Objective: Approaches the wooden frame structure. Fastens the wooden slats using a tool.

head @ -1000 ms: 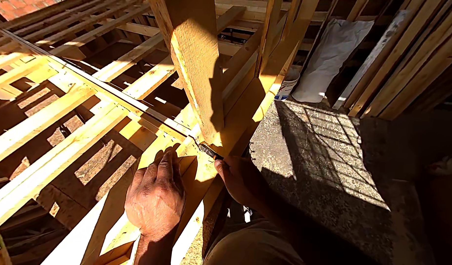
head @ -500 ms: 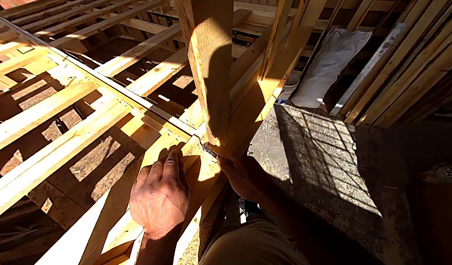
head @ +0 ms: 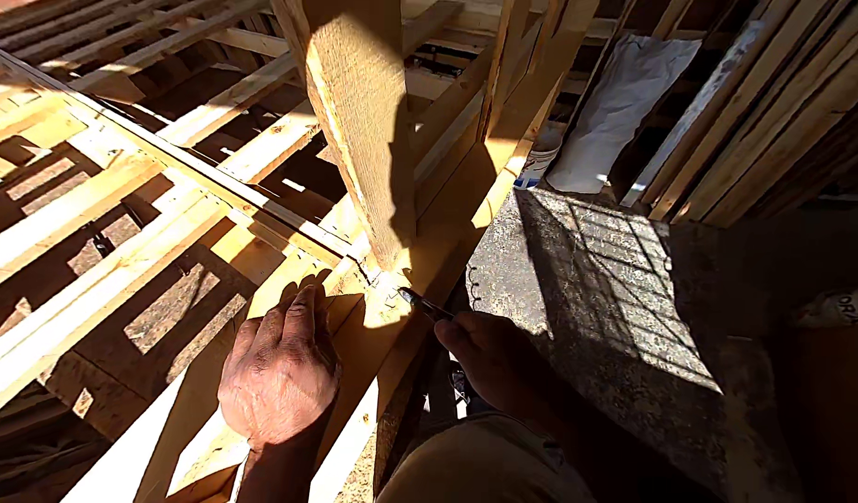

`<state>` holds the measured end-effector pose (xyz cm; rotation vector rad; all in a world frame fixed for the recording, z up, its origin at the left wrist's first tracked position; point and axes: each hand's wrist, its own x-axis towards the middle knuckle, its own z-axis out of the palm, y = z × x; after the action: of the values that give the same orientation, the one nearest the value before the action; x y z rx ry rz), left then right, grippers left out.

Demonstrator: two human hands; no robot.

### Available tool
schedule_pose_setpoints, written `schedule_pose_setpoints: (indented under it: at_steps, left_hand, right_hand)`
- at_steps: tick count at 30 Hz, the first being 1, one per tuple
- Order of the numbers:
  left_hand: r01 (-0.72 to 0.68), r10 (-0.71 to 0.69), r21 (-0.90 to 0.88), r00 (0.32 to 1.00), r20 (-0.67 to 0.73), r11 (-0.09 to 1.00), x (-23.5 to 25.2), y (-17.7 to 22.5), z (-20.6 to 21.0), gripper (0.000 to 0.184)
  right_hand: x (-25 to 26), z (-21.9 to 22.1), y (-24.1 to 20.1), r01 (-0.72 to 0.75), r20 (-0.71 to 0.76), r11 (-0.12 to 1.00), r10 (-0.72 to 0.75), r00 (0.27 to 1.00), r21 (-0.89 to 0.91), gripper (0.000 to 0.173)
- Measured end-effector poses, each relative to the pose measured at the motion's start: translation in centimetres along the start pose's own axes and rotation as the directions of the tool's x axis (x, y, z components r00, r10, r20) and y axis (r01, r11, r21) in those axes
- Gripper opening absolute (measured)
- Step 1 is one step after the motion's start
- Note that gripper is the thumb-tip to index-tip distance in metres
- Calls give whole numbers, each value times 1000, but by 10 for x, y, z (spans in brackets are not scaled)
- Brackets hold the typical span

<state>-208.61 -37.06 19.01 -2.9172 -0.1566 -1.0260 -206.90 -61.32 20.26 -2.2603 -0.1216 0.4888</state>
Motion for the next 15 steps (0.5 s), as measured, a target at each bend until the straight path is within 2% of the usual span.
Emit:
schedule_pose_setpoints:
  at_steps: [4,7,15]
  left_hand:
    - [-6,6,8,1000,-15,1000,-1,1,0,34]
    - [-16,17,14,999,-36,1000,-1,-1,2,34]
    - [-4,4,8,1000,-26,1000,-1,-1,1,34]
  right_hand:
    - [37,0,-28,5,140,999,-13,990,54,51]
    - [44,-5,-38,26,166,999,-30,986,26,53]
    - [57,-12,-36,-28,222,999,20,975,32,53]
